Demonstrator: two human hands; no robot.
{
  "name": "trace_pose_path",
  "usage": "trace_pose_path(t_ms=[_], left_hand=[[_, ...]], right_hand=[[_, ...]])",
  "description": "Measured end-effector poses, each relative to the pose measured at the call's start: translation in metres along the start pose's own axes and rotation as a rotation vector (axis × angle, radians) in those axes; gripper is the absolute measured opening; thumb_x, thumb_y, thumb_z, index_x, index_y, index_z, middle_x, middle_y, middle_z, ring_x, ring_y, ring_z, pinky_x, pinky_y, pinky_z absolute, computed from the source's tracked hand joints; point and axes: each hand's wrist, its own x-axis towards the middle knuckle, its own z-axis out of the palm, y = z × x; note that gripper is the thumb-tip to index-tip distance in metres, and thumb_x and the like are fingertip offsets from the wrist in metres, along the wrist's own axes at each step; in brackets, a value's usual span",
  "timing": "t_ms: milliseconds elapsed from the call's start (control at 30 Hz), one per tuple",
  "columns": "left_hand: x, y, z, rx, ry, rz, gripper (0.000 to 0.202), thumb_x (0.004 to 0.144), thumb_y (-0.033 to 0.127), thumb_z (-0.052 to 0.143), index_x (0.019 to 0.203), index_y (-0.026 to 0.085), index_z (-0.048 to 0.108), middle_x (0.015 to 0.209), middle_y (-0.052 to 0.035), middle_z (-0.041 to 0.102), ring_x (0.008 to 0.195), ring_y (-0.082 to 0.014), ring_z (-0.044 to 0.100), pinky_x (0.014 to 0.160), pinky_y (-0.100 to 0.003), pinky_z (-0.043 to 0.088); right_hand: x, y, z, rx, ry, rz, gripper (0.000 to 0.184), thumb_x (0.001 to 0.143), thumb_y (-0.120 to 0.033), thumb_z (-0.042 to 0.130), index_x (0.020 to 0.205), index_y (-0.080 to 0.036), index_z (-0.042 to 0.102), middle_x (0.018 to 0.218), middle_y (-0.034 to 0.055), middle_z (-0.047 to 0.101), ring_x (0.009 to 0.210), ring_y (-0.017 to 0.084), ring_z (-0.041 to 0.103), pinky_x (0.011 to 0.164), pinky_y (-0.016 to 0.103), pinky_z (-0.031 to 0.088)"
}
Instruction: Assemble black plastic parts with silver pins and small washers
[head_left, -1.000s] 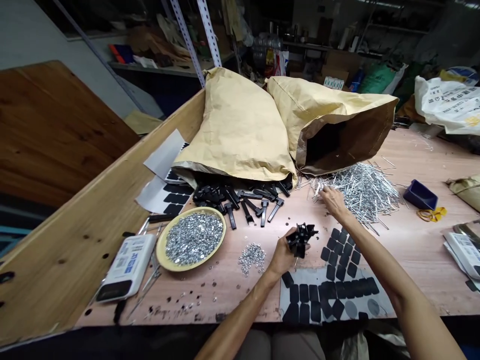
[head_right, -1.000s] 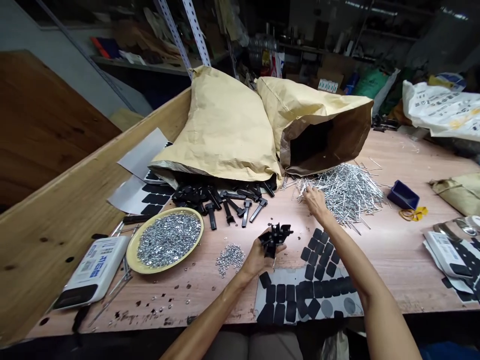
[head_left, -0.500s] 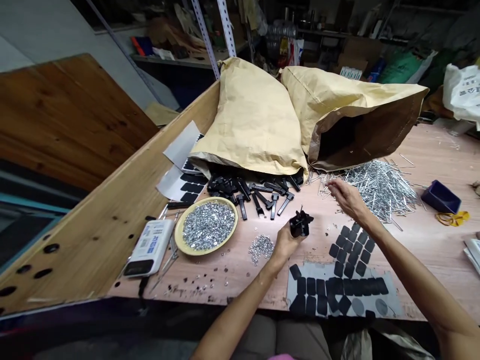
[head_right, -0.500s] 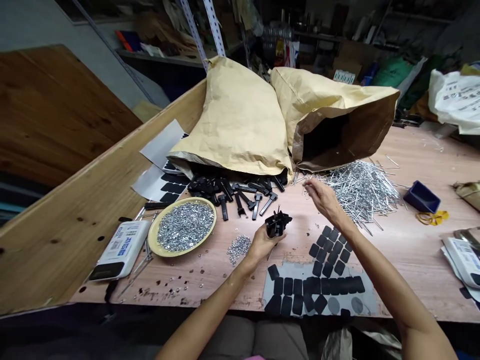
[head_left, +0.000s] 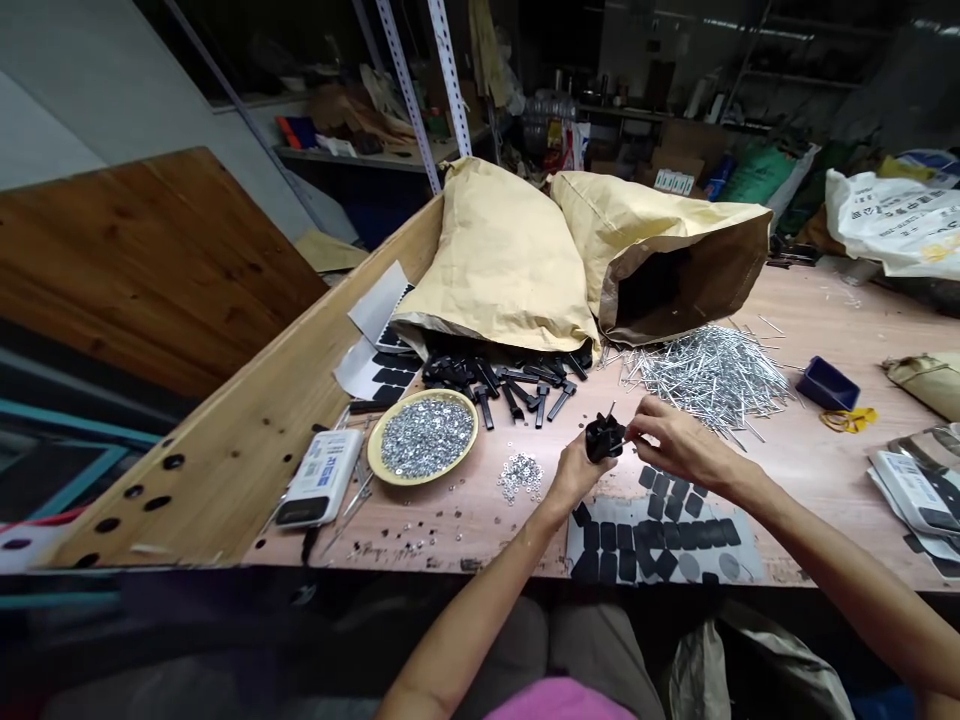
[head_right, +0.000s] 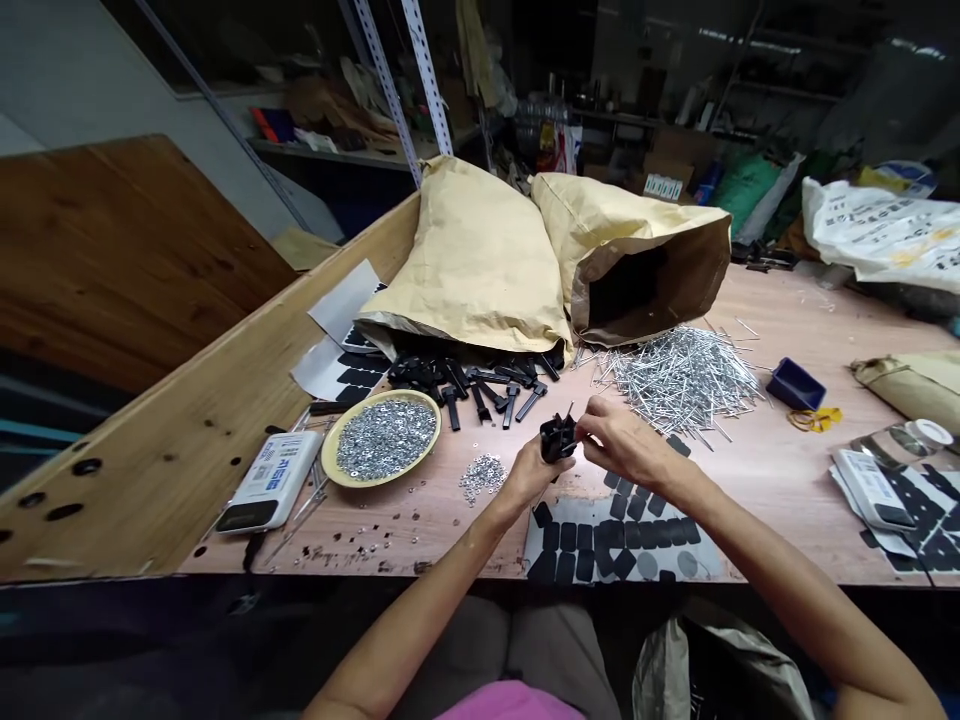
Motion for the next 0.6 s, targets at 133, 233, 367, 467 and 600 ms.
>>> trace_pose_path(t_ms=[133,233,367,467,600], left_hand=[[-0.006,0.003,0.006,-0.026,-0.048,0.006,0.037,0.057,0.008,0.072,0.093,0.015,0.067,0.082,-0.0007,0.071,0.084,-0.0216,0.064,0.076,-0.029,0.048],[-0.008,0.003,0.005,-0.206,-0.086,-0.026,0.037,0.061,0.011,0.071,0.097,0.014,0.067,0.089,-0.0042,0.072,0.087,-0.0214,0.064,0.078,-0.030,0.049],[-0.008,0.000,-0.002,-0.305,-0.012,-0.074,0.033,0.060,0.017,0.075,0.092,0.013,0.068,0.089,-0.0069,0.072,0.088,-0.0219,0.064,0.081,-0.033,0.049],[-0.005,0.000,-0.005,-0.286,-0.024,-0.041,0.028,0.060,0.020,0.075,0.087,0.013,0.068,0.087,-0.0061,0.072,0.086,-0.0213,0.064,0.080,-0.033,0.049],[0.001,0.000,-0.008,-0.214,-0.019,0.041,0.028,0.058,0.020,0.077,0.083,0.014,0.067,0.080,-0.0028,0.070,0.080,-0.0196,0.064,0.074,-0.029,0.049]], right_hand=[[0.000,-0.004,0.001,0.081,-0.036,-0.028,0.013,0.082,-0.015,0.049,0.094,-0.016,0.055,0.085,0.0062,0.058,0.072,0.016,0.054,0.065,0.030,0.048],[0.002,0.023,-0.003,0.162,0.107,0.031,0.026,0.086,-0.029,0.052,0.110,-0.018,0.052,0.101,0.0097,0.061,0.087,0.020,0.058,0.074,0.036,0.051],[0.013,0.087,0.009,-0.050,0.242,0.329,0.021,0.090,-0.027,0.044,0.096,-0.016,0.061,0.095,0.0106,0.062,0.083,0.022,0.058,0.072,0.037,0.049],[0.028,0.125,0.039,-0.253,0.147,0.471,0.025,0.091,-0.021,0.042,0.080,-0.017,0.064,0.083,0.0105,0.063,0.078,0.023,0.055,0.065,0.035,0.044],[0.050,0.149,0.075,-0.364,0.106,0.486,0.030,0.090,-0.013,0.039,0.073,-0.020,0.063,0.079,0.0117,0.061,0.077,0.024,0.052,0.063,0.034,0.039]])
